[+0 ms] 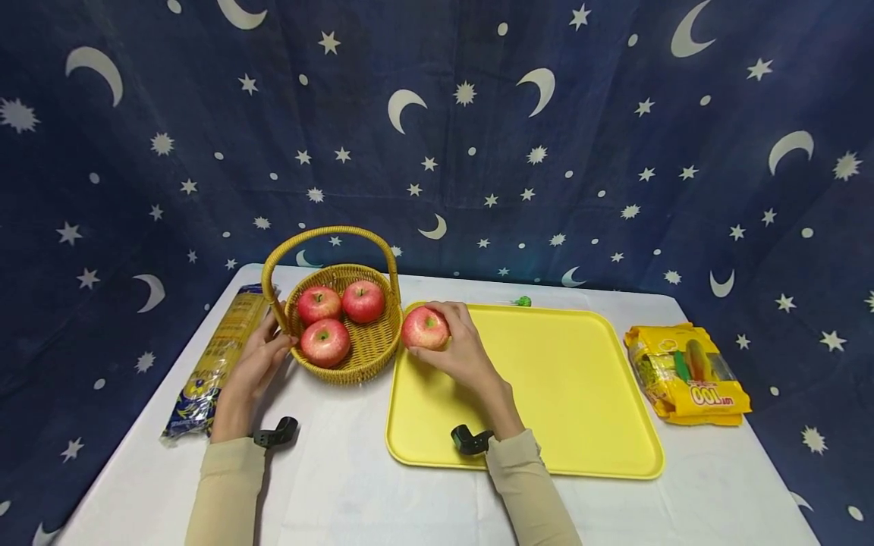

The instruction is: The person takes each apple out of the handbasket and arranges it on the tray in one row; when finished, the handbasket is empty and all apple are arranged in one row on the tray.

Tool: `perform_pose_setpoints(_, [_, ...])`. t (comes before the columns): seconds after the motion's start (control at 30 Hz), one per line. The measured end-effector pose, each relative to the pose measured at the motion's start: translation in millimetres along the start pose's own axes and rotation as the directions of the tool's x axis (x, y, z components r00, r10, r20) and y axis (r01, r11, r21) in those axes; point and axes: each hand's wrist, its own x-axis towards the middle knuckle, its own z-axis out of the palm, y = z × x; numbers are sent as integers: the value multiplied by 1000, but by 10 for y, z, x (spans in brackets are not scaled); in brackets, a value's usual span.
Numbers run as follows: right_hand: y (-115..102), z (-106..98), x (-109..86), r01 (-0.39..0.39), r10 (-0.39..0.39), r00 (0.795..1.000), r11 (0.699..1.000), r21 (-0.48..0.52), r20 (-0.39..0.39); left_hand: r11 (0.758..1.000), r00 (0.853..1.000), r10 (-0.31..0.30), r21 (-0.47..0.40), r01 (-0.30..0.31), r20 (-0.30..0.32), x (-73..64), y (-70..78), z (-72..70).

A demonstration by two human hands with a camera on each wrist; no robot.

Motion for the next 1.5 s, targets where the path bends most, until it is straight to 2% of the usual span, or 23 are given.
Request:
perform_pose_setpoints(0.3, [156, -46, -17, -114, 116, 993, 991, -71, 17, 1000, 1000, -7, 15, 7, 3, 7, -2, -10])
perform_pose_setpoints(0.73, [277, -23, -30, -156, 161, 986, 983, -99, 51, 1000, 1000, -6, 18, 5, 4, 3, 4, -8])
perform_pose_setpoints(1.0, [269, 3, -41, -190, 198, 978, 975, -115, 69, 1000, 1000, -3, 11, 3, 3, -19, 17, 0])
perform_pose_setpoints(1.27, [244, -45, -29, -186, 202, 973, 972, -144, 109, 1000, 1000, -6, 16, 6, 4, -21, 18, -7])
perform_pose_setpoints(1.5, [125, -97, -5, -161, 170, 984, 979, -126, 57, 1000, 1000, -16, 23, 16, -1, 11, 6, -14])
